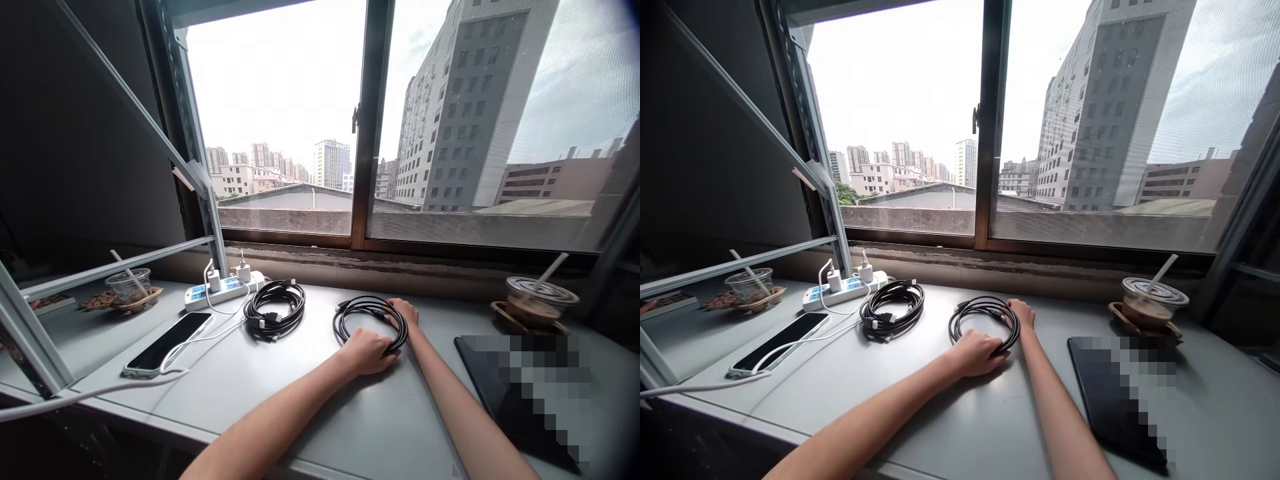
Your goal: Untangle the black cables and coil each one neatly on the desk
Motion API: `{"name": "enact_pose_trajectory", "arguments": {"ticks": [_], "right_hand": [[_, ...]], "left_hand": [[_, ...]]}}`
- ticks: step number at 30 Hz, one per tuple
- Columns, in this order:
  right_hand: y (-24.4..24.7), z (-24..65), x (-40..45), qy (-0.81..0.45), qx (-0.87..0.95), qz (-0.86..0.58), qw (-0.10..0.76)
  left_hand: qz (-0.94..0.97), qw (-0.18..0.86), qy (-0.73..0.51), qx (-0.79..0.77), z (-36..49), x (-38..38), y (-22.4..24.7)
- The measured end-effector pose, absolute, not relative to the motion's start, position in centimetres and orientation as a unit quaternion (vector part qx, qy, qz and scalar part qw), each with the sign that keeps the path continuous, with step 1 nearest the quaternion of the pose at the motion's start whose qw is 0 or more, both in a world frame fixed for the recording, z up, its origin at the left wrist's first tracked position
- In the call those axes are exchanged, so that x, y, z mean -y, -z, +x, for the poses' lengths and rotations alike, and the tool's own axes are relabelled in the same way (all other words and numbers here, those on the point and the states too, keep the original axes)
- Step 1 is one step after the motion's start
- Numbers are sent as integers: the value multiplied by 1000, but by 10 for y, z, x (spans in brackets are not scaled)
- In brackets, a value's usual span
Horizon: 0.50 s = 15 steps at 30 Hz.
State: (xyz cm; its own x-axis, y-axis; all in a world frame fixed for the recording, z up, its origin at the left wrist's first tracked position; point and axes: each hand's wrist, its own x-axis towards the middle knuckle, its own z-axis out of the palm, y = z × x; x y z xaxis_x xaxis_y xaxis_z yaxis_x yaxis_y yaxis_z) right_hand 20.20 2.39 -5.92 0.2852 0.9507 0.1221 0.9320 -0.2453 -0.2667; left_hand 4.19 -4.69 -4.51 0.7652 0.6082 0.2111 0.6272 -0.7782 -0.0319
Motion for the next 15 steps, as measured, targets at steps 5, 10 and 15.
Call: {"name": "enact_pose_trajectory", "arguments": {"ticks": [5, 10, 15], "right_hand": [[60, 202, -25, -35, 596, -788, 152], [61, 203, -27, -36, 596, -788, 153], [62, 203, -27, -32, 596, -788, 153]], "left_hand": [[-937, 56, 99, 329, 43, 46, 47], [-938, 56, 99, 329, 43, 45, 48], [-937, 51, 98, 332, 43, 46, 47]]}}
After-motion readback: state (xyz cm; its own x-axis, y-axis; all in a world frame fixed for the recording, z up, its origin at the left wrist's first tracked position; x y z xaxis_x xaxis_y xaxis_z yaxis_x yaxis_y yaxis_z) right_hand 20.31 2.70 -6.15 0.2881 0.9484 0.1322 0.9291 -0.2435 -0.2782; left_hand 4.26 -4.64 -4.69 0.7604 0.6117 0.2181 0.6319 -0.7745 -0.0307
